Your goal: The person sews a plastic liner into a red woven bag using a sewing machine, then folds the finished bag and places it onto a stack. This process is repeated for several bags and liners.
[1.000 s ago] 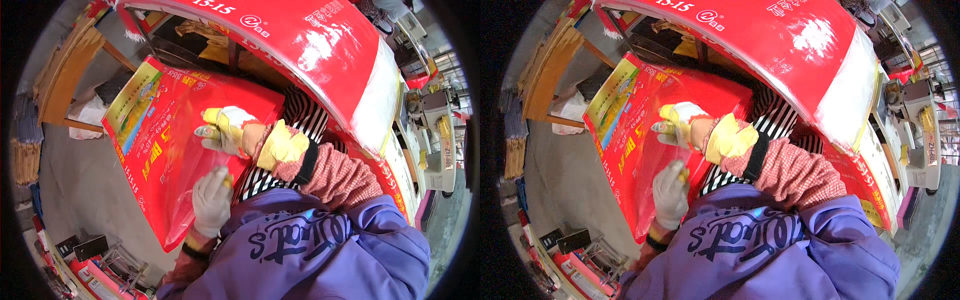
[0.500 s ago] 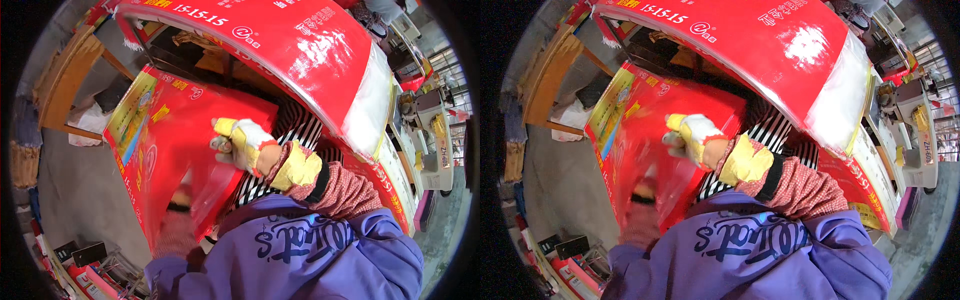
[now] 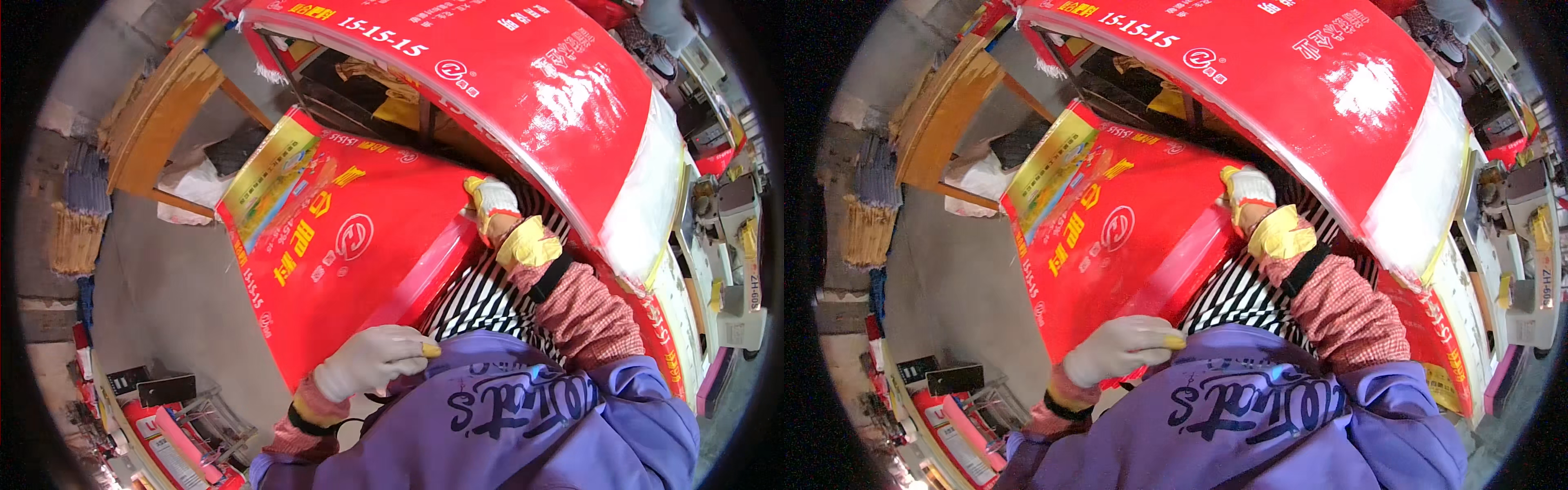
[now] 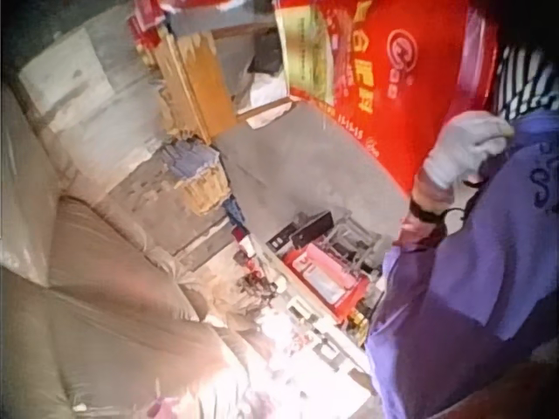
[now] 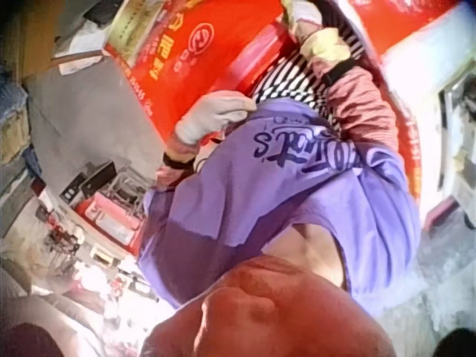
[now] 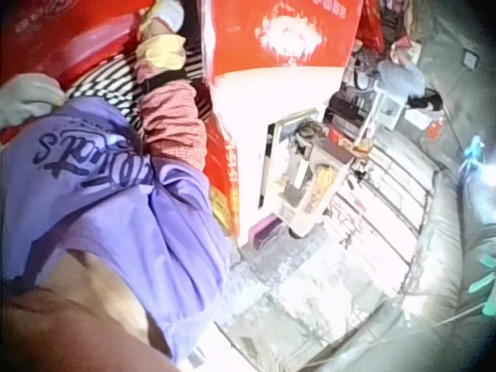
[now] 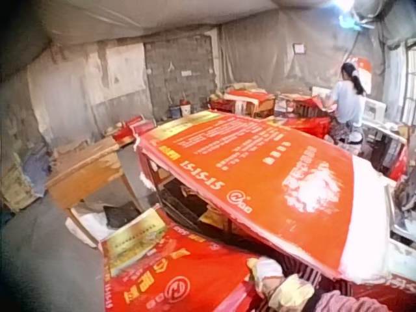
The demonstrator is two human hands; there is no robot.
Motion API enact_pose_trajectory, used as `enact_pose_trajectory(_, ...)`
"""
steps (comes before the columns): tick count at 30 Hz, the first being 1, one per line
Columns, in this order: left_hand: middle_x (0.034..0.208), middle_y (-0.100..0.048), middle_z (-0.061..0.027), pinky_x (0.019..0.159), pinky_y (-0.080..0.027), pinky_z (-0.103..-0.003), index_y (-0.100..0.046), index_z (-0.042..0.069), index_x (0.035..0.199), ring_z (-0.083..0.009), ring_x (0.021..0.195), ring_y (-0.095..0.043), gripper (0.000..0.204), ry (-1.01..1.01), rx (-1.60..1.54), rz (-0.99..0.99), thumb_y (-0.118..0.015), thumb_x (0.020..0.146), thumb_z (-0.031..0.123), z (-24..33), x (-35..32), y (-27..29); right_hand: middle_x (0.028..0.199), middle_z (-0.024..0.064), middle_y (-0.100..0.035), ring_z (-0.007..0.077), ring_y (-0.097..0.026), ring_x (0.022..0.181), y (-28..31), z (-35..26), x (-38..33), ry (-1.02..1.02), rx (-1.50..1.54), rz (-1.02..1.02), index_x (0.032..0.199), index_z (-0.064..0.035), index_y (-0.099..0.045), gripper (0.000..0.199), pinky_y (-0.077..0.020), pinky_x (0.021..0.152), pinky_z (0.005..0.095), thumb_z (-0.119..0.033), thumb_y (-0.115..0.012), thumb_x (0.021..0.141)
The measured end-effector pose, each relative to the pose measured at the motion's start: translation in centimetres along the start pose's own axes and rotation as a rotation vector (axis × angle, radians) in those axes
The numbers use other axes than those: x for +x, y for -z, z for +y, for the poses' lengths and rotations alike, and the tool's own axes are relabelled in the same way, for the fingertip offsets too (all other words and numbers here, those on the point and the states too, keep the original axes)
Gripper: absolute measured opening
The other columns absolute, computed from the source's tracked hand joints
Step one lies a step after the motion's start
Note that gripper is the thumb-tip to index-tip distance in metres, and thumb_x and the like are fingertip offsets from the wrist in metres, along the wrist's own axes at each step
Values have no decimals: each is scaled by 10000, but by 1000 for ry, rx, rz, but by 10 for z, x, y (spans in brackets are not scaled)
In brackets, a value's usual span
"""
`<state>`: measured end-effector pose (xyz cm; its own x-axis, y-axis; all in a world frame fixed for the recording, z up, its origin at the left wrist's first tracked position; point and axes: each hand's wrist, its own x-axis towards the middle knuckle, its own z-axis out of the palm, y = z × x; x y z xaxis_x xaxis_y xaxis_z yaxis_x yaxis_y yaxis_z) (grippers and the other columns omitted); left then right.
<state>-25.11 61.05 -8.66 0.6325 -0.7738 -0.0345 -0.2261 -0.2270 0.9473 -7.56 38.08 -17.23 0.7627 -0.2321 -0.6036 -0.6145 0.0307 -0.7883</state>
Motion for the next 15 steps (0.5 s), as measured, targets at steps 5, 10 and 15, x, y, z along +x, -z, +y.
enact_pose_trajectory(5,1119,-562,-192,883,-442,-395,-578,-3,1056,-316,992,-558,337,681,338,1131,-560,819,236,-56,-81,52,718,92,-546,210,-569,620,22,41,29,-38,-18,2,789,-28,-553,203,-509,519,327,-214,-632,769)
enact_pose_trajectory(10,1176,-531,-240,940,-402,-432,-549,-5,1104,-333,1045,-544,575,1435,398,922,-468,845,502,-215,-305,-74,620,95,-540,258,-578,550,36,92,101,974,-1305,-301,730,-20,-578,161,-468,422,388,-169,-634,714)
enact_pose_trajectory(15,992,-622,-179,769,-501,-420,-568,-36,1056,-279,913,-610,684,1330,-617,1135,-416,853,599,-96,-126,-83,848,140,-563,313,-561,754,79,173,179,291,-557,482,852,-33,-591,227,-413,634,437,-236,-542,764)
